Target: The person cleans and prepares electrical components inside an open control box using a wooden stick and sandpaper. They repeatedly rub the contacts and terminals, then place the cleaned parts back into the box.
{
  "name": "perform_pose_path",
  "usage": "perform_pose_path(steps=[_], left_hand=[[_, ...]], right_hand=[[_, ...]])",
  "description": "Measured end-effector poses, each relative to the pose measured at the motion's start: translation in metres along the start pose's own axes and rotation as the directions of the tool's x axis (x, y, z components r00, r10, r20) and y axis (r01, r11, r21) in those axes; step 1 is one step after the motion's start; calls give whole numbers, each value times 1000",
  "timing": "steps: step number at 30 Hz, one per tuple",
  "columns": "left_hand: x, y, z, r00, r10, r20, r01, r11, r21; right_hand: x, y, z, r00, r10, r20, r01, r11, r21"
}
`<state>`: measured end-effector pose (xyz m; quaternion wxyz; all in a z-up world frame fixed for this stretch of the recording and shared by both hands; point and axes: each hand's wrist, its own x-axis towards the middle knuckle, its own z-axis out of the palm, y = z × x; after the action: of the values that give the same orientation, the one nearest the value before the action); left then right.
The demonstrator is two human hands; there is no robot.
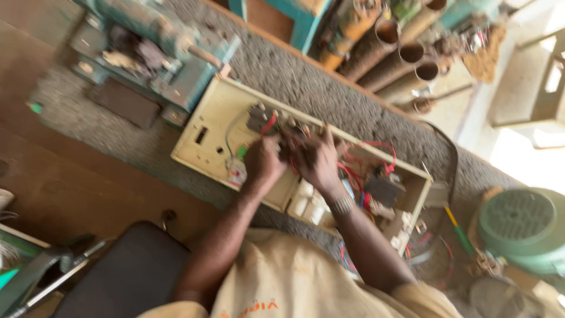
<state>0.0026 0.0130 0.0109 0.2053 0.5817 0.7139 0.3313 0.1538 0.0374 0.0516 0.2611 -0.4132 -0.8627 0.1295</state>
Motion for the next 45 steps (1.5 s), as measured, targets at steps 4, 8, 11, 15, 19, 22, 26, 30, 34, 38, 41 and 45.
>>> perform_pose_path(steps=[4, 8, 11, 15, 19, 22, 26, 30, 34, 38, 41, 45], left_hand=[[2, 2, -6, 995, -71, 73, 75, 996, -55], [4, 6, -9, 999, -36, 25, 38, 996, -86], [-8, 7, -3, 998, -46, 40, 51, 992, -119], [11, 6, -11, 1000, -5, 15, 6, 999, -32], [-5, 7, -3, 994, -58, 91, 67, 993, -98], [8, 8, -14, 999, 51, -11, -52, 995, -83], [-3, 5, -5, 984, -104, 145, 110, 993, -32], [5, 5, -10, 997, -22, 74, 27, 998, -62], [1, 2, -6, 997, -33, 70, 42, 992, -120], [2, -1, -5, 998, -23, 61, 29, 994, -105], [2, -1, -5, 999, 9, 32, -6, 995, -96], [-3, 0, -1, 993, -80, 85, 86, 994, -72]], right_hand=[[-3, -1, 5, 991, 110, -71, -112, 993, -25], [-3, 11, 9, 999, 39, -12, -39, 999, -23], [-24, 12, 11, 995, -24, -94, 16, 997, -79], [-3, 8, 9, 990, 140, -13, -137, 981, 135], [-17, 2, 1, 970, 221, 105, -232, 967, 107], [1, -2, 0, 999, 32, -44, -23, 984, 178], [-11, 4, 12, 972, 216, 88, -226, 966, 124], [-23, 5, 13, 967, 250, 55, -253, 966, 54], [-49, 23, -2, 888, 440, 135, -452, 777, 438], [-42, 38, -13, 934, 316, -164, -193, 837, 511], [-25, 27, -8, 982, 33, -184, 13, 969, 246], [-19, -7, 5, 996, -88, 8, 88, 994, 61]])
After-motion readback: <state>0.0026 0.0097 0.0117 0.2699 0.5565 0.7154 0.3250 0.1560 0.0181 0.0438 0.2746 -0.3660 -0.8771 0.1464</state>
